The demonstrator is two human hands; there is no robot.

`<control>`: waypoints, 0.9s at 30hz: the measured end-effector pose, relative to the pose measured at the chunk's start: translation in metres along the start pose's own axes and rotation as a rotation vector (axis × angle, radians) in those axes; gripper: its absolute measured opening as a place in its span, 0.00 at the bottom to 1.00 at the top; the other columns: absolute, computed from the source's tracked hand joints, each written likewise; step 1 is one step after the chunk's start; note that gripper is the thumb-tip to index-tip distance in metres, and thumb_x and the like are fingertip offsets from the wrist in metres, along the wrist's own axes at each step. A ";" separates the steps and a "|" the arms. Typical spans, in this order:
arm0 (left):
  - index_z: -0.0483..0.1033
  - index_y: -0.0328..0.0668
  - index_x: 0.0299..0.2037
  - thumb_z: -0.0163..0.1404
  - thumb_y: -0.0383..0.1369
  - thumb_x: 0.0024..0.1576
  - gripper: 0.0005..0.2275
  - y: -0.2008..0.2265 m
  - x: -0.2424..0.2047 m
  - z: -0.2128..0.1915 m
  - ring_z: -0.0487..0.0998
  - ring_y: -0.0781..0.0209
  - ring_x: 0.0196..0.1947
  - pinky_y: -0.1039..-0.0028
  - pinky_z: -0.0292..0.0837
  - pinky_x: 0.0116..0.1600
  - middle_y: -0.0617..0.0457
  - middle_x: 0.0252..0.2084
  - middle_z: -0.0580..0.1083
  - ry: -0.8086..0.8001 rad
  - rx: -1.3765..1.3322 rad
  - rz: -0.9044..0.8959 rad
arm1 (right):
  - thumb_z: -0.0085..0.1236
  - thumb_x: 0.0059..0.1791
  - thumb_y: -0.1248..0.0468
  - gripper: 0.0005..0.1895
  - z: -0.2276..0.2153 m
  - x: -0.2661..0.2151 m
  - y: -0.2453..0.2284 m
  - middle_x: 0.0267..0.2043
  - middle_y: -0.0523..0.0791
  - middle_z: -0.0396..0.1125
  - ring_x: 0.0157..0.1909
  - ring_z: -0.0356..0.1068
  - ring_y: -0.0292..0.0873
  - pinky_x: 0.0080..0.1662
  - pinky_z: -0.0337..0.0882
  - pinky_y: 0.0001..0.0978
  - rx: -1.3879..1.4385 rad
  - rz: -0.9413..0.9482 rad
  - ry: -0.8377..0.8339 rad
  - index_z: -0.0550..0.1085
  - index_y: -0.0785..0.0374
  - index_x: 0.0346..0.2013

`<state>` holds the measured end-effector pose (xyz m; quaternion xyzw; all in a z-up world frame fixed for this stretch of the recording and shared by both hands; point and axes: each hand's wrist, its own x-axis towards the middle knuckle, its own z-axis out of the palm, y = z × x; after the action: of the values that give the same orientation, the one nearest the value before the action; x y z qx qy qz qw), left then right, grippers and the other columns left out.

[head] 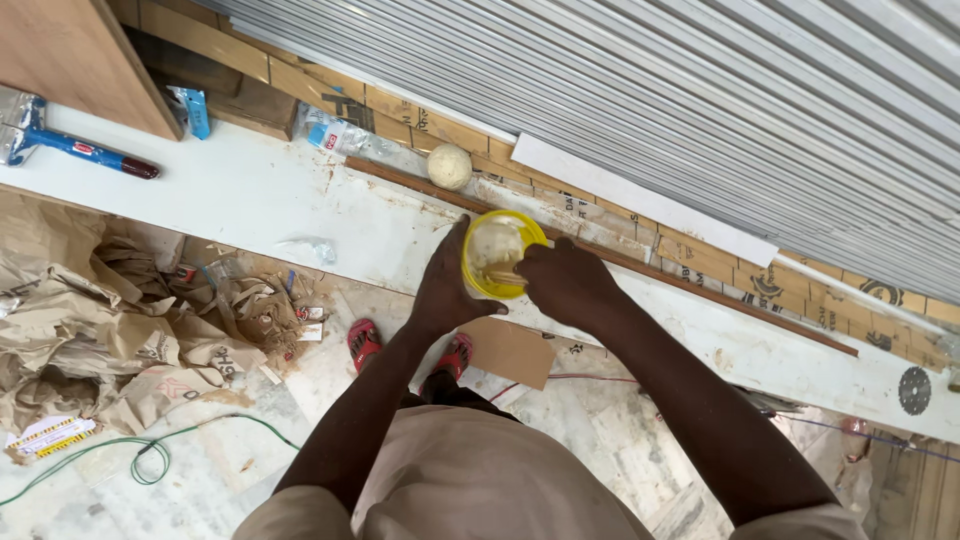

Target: The person mixes a white paste in a yellow container using a wooden stick. They then apply the paste to a white rectangular object and wipe off excess onto a paper bag. The person repeats the application and wiping process.

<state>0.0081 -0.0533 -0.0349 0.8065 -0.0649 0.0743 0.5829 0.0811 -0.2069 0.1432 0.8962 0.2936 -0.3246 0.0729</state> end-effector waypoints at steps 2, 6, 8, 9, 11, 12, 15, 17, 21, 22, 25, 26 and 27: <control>0.49 0.28 0.71 0.74 0.42 0.35 0.56 0.001 0.006 0.009 0.64 0.36 0.68 0.55 0.63 0.69 0.33 0.68 0.63 0.038 -0.061 0.022 | 0.57 0.47 0.63 0.13 0.002 -0.007 -0.003 0.51 0.43 0.69 0.53 0.67 0.55 0.50 0.74 0.48 0.010 -0.007 -0.023 0.78 0.55 0.46; 0.58 0.35 0.68 0.73 0.39 0.41 0.46 0.016 0.015 0.002 0.67 0.38 0.65 0.56 0.65 0.71 0.38 0.64 0.67 0.153 0.066 0.173 | 0.59 0.47 0.60 0.15 -0.007 -0.018 0.003 0.50 0.41 0.71 0.51 0.68 0.54 0.50 0.73 0.46 0.063 -0.018 0.103 0.78 0.54 0.48; 0.57 0.33 0.68 0.73 0.38 0.41 0.46 0.017 0.020 -0.022 0.67 0.38 0.65 0.54 0.64 0.71 0.37 0.64 0.66 0.119 0.105 0.249 | 0.59 0.47 0.59 0.16 -0.008 -0.023 0.001 0.51 0.40 0.72 0.49 0.68 0.53 0.49 0.73 0.46 0.126 -0.017 0.124 0.77 0.55 0.50; 0.57 0.32 0.68 0.72 0.38 0.41 0.46 0.017 0.019 -0.035 0.67 0.37 0.64 0.54 0.64 0.70 0.37 0.63 0.66 0.098 0.127 0.288 | 0.59 0.47 0.60 0.17 -0.006 -0.021 -0.004 0.50 0.40 0.72 0.48 0.68 0.53 0.48 0.73 0.45 0.123 -0.040 0.155 0.77 0.54 0.51; 0.57 0.32 0.67 0.71 0.37 0.39 0.46 0.020 0.016 -0.050 0.67 0.37 0.65 0.53 0.64 0.70 0.37 0.64 0.66 0.032 0.180 0.258 | 0.60 0.46 0.60 0.20 -0.002 -0.013 -0.014 0.50 0.41 0.72 0.46 0.69 0.53 0.47 0.74 0.45 0.116 -0.087 0.224 0.77 0.53 0.53; 0.58 0.32 0.67 0.71 0.36 0.38 0.46 0.020 0.016 -0.057 0.66 0.36 0.65 0.53 0.64 0.69 0.37 0.64 0.66 -0.001 0.207 0.245 | 0.59 0.47 0.60 0.19 -0.001 -0.008 -0.020 0.50 0.41 0.72 0.45 0.69 0.52 0.46 0.74 0.44 0.102 -0.073 0.205 0.77 0.53 0.53; 0.57 0.31 0.67 0.70 0.35 0.37 0.46 0.016 0.006 -0.063 0.65 0.35 0.65 0.53 0.63 0.69 0.35 0.65 0.65 0.005 0.197 0.196 | 0.58 0.49 0.59 0.17 0.005 -0.001 -0.030 0.50 0.40 0.72 0.44 0.70 0.51 0.43 0.75 0.44 0.087 -0.046 0.175 0.77 0.52 0.53; 0.57 0.31 0.67 0.70 0.35 0.39 0.45 0.012 0.003 -0.061 0.64 0.36 0.67 0.53 0.63 0.71 0.36 0.66 0.64 0.006 0.191 0.176 | 0.58 0.49 0.59 0.17 0.005 0.000 -0.028 0.50 0.41 0.73 0.43 0.70 0.51 0.42 0.75 0.44 0.083 -0.062 0.216 0.78 0.52 0.53; 0.57 0.33 0.67 0.69 0.34 0.38 0.45 0.009 0.005 -0.055 0.62 0.36 0.70 0.53 0.58 0.73 0.36 0.67 0.63 -0.036 0.231 0.178 | 0.58 0.50 0.59 0.17 0.004 -0.010 -0.023 0.49 0.42 0.73 0.42 0.70 0.52 0.40 0.75 0.44 0.071 -0.067 0.311 0.77 0.55 0.53; 0.56 0.33 0.67 0.69 0.34 0.39 0.45 0.010 0.007 -0.053 0.61 0.36 0.71 0.52 0.57 0.74 0.36 0.67 0.63 -0.037 0.228 0.185 | 0.58 0.50 0.59 0.17 0.004 -0.011 -0.021 0.48 0.42 0.73 0.42 0.70 0.52 0.40 0.75 0.44 0.051 -0.052 0.316 0.77 0.55 0.54; 0.56 0.33 0.67 0.68 0.34 0.41 0.44 0.012 0.010 -0.052 0.60 0.36 0.72 0.50 0.54 0.75 0.35 0.69 0.62 -0.062 0.224 0.192 | 0.57 0.50 0.59 0.18 0.007 -0.008 -0.019 0.49 0.43 0.72 0.42 0.70 0.53 0.37 0.76 0.43 0.007 -0.047 0.337 0.76 0.57 0.54; 0.56 0.33 0.67 0.68 0.34 0.40 0.44 0.012 0.011 -0.052 0.60 0.36 0.72 0.49 0.53 0.74 0.35 0.69 0.62 -0.078 0.224 0.177 | 0.57 0.50 0.60 0.18 0.008 -0.007 -0.018 0.50 0.43 0.72 0.42 0.70 0.53 0.36 0.76 0.43 -0.005 -0.050 0.344 0.76 0.58 0.54; 0.56 0.33 0.67 0.68 0.35 0.40 0.44 0.013 0.011 -0.051 0.60 0.36 0.72 0.48 0.52 0.74 0.35 0.69 0.62 -0.093 0.223 0.159 | 0.57 0.50 0.60 0.18 0.010 -0.005 -0.016 0.50 0.43 0.72 0.42 0.70 0.53 0.36 0.76 0.42 -0.024 -0.046 0.338 0.76 0.58 0.54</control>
<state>0.0142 -0.0088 -0.0051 0.8612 -0.1470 0.0894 0.4783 0.0637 -0.1997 0.1397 0.9302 0.3258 -0.1672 0.0256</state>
